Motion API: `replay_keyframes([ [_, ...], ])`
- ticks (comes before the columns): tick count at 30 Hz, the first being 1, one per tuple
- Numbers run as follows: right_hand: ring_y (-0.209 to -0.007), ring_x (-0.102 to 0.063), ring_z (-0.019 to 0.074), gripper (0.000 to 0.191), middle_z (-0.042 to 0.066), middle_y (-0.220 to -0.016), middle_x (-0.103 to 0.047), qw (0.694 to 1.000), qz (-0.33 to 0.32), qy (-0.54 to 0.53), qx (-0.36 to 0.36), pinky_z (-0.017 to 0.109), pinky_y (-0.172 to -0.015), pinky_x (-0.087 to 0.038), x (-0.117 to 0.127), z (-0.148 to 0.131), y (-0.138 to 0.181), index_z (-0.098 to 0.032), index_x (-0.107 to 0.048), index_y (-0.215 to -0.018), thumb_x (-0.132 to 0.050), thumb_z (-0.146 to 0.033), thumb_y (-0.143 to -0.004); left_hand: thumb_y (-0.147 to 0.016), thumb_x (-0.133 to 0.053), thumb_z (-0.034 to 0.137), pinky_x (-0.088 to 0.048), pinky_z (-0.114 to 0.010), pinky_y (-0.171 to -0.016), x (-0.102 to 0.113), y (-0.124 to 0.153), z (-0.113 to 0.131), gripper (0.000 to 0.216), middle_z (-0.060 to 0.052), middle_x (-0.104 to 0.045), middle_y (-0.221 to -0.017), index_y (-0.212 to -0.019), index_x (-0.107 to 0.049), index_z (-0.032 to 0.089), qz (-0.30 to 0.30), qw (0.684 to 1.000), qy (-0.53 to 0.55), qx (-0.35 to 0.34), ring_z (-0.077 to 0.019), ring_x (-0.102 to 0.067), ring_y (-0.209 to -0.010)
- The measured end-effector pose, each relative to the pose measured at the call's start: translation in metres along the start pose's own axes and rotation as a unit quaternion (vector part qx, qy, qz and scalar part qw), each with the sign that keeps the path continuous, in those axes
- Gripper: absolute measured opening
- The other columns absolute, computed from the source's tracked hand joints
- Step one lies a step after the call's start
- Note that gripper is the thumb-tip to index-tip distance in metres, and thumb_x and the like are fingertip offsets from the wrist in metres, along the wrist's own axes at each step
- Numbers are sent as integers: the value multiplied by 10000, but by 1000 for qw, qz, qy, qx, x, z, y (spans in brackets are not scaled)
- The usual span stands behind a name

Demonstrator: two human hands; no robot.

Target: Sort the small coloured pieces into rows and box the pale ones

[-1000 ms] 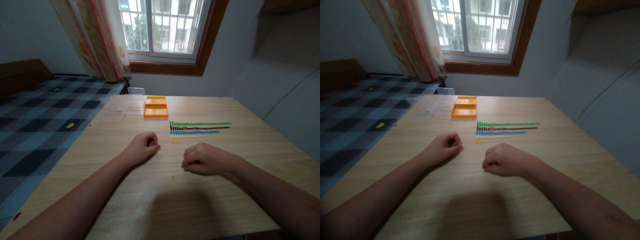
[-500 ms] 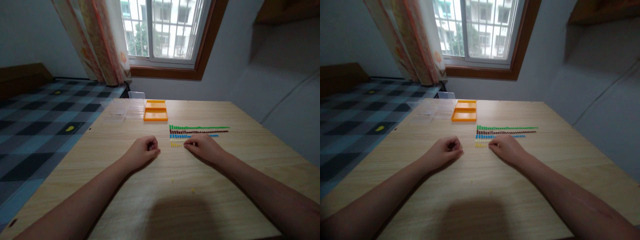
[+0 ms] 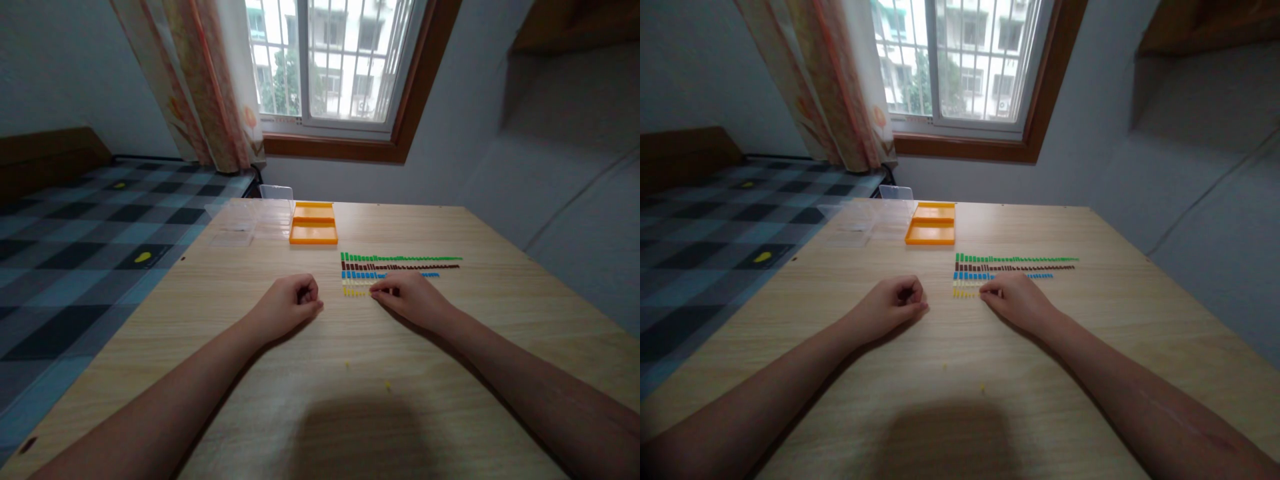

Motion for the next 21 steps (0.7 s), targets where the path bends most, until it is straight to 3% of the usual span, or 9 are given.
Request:
replay_keyframes([
  [21,-687,-594,117,173,22,-765,-714,1000,2,15,4,233,-679,-413,-7,-3,-4,-206,-810,-888,-642,-215,-930,-769,-659,289,-357,-253,-580,-1,0,-2,177,32,-538,-657,-702,-533,186,-6,1000,0,-7,-129,-472,-618],
])
Point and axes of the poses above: each hand's wrist, its own y-axis away from the middle knuckle, its own x-axis out of the back of the hand, z = x × y, the point moved 6 cm from there along -y, towards the middle knuckle
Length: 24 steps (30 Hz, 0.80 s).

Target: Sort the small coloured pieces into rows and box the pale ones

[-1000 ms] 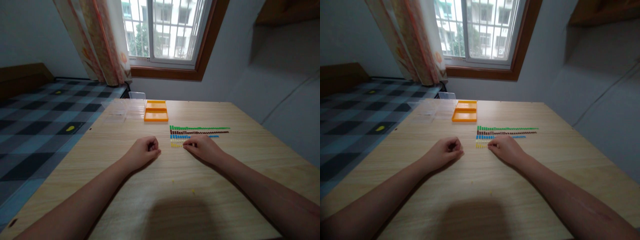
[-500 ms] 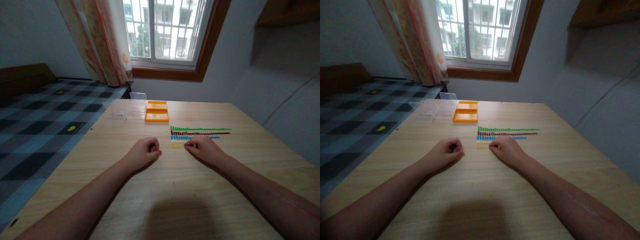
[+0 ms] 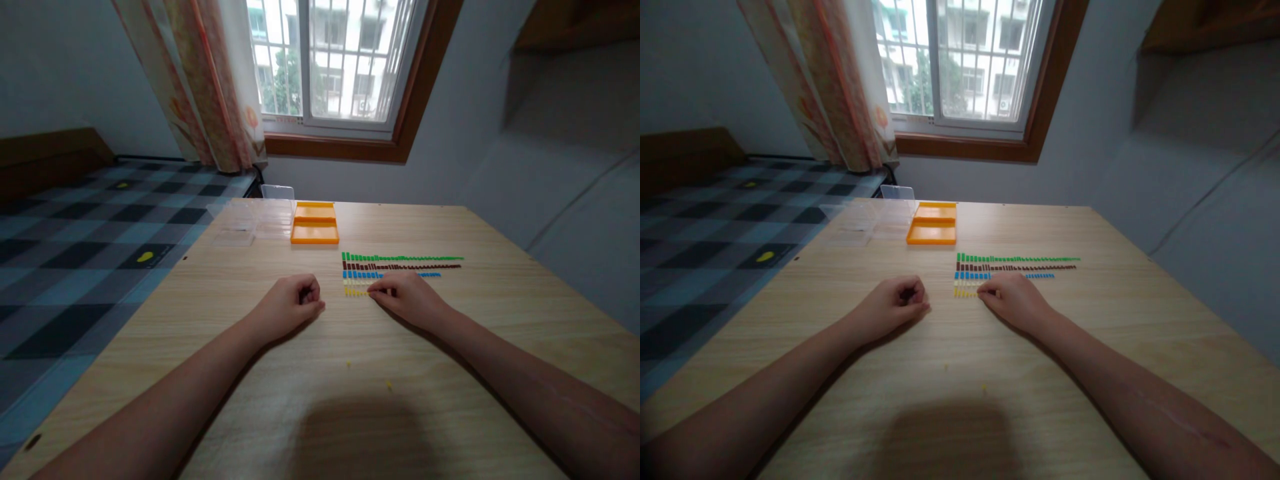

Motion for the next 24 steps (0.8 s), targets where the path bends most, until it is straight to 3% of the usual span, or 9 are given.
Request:
replay_keyframes([
  [7,-671,-583,112,165,23,-748,-707,1000,16,-23,12,225,-633,-389,7,0,3,-195,-813,-910,-651,-221,-927,-769,-660,265,-351,-247,-579,1,0,3,170,35,-532,-649,-692,-530,186,-2,1000,0,1,-123,-462,-615],
  [10,-652,-587,99,152,17,-738,-706,997,24,-63,43,214,-618,-388,11,-15,10,-195,-813,-908,-664,-222,-915,-770,-665,280,-357,-249,-570,0,0,4,178,33,-532,-645,-691,-537,186,-5,1000,4,4,-126,-460,-612],
  [16,-703,-646,88,160,19,-801,-724,971,-104,-140,164,187,-676,-439,-6,-71,34,-194,-807,-927,-647,-204,-926,-763,-661,277,-358,-254,-574,0,0,2,163,30,-548,-653,-700,-540,186,-3,1000,4,6,-130,-476,-617],
  [24,-717,-650,101,163,24,-812,-713,967,-131,-126,180,197,-695,-450,-22,-84,39,-175,-789,-899,-630,-194,-926,-765,-658,283,-356,-251,-569,0,1,5,160,37,-532,-642,-701,-546,187,-5,1000,4,4,-129,-464,-609],
])
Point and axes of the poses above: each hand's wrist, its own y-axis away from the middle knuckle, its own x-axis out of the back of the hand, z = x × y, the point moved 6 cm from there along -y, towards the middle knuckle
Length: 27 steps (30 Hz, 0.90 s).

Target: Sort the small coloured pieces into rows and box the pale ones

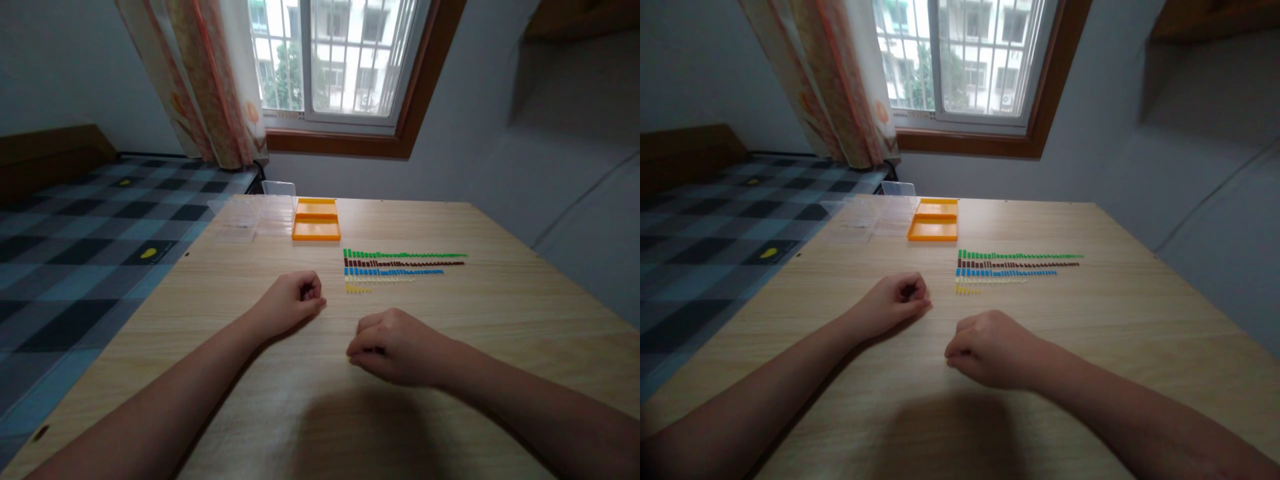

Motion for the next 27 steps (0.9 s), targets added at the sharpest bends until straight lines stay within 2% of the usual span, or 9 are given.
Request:
replay_keyframes([
  [5,-709,-643,93,168,21,-809,-709,1000,17,-2,-3,192,-689,-451,6,2,1,-171,-786,-881,-622,-171,-915,-762,-660,297,-351,-251,-570,0,0,0,178,37,-531,-643,-695,-537,187,3,1000,-2,-2,-127,-460,-607],
  [9,-713,-649,100,173,27,-824,-713,1000,30,-2,-3,197,-677,-456,9,5,3,-188,-796,-946,-626,-199,-916,-761,-663,305,-349,-251,-575,0,1,-2,187,40,-525,-642,-698,-532,188,4,1000,-1,-2,-125,-459,-604],
  [13,-702,-651,107,188,30,-822,-715,1000,20,11,14,206,-671,-457,5,2,0,-196,-798,-980,-619,-216,-927,-761,-668,295,-353,-252,-576,0,0,-3,175,37,-532,-645,-706,-541,188,1,1000,-2,1,-129,-463,-610],
  [20,-726,-665,98,199,17,-844,-727,1000,-4,5,12,192,-707,-470,-2,-3,-2,-190,-789,-909,-592,-184,-932,-765,-665,292,-350,-254,-573,0,0,-2,172,35,-535,-650,-705,-544,186,-2,1000,-3,-2,-129,-465,-608],
  [23,-713,-648,96,202,16,-826,-720,1000,19,23,-3,196,-690,-449,9,5,0,-189,-787,-902,-588,-183,-932,-764,-664,303,-356,-253,-580,0,0,-3,181,33,-540,-656,-705,-539,186,-3,1000,-3,-5,-132,-474,-618],
  [27,-720,-617,103,189,12,-802,-715,988,91,99,-76,214,-679,-410,42,38,7,-203,-794,-895,-609,-173,-916,-773,-649,309,-364,-254,-580,-1,1,-4,178,28,-545,-662,-712,-536,187,-5,1000,1,-5,-133,-479,-621],
])
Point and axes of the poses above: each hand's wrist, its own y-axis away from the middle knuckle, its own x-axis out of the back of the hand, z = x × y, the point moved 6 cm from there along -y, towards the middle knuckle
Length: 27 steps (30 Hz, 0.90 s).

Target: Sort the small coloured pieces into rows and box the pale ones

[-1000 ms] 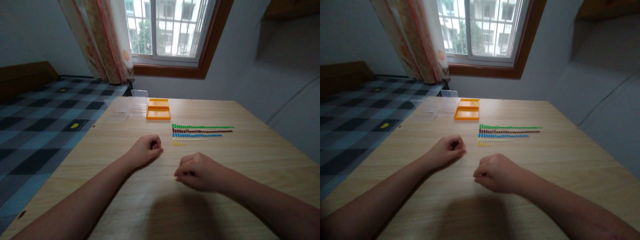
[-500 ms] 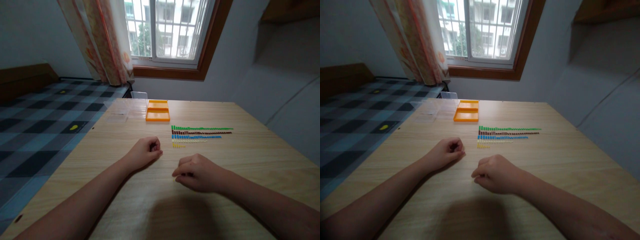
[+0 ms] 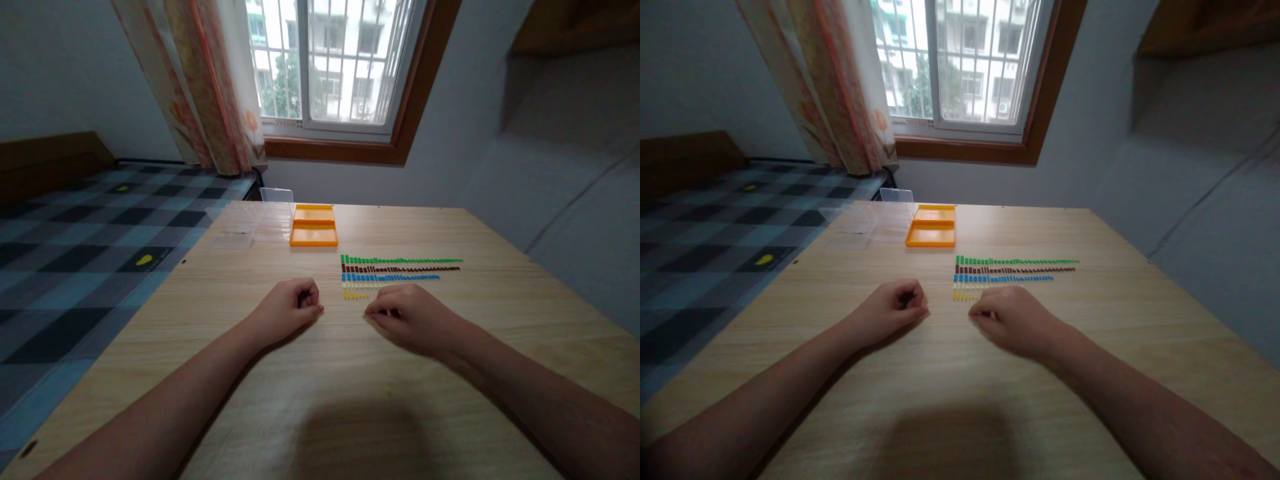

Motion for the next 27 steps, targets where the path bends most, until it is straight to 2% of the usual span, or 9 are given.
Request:
replay_keyframes([
  [4,-705,-590,114,206,19,-782,-704,997,3,45,-61,228,-665,-393,12,38,-3,-202,-803,-911,-607,-145,-888,-770,-652,293,-347,-249,-575,0,0,-1,164,35,-526,-647,-710,-545,185,-2,1000,-2,0,-127,-463,-609],
  [7,-719,-597,121,204,21,-787,-706,996,-9,40,-74,234,-678,-396,7,49,-5,-201,-805,-917,-609,-150,-891,-769,-658,290,-343,-251,-579,1,-1,-1,167,35,-525,-648,-704,-547,184,-1,1000,-5,0,-127,-457,-610],
  [12,-719,-603,123,201,25,-780,-712,996,7,36,-77,237,-676,-394,0,47,-7,-210,-810,-924,-616,-159,-899,-772,-657,286,-347,-252,-584,0,0,0,163,37,-519,-646,-702,-549,185,-3,1000,-5,3,-125,-448,-609],
  [19,-674,-585,112,202,24,-743,-699,996,17,18,-85,232,-652,-388,5,43,-7,-194,-810,-929,-608,-203,-922,-772,-664,294,-344,-250,-574,-1,0,-2,181,36,-521,-637,-696,-539,187,-5,1000,2,5,-126,-456,-604],
  [27,-684,-598,119,175,22,-740,-704,995,17,34,-97,230,-659,-389,2,46,-9,-200,-809,-874,-638,-166,-884,-771,-653,293,-341,-247,-573,-2,0,-3,161,37,-527,-633,-706,-555,183,-5,1000,3,9,-127,-459,-600],
])
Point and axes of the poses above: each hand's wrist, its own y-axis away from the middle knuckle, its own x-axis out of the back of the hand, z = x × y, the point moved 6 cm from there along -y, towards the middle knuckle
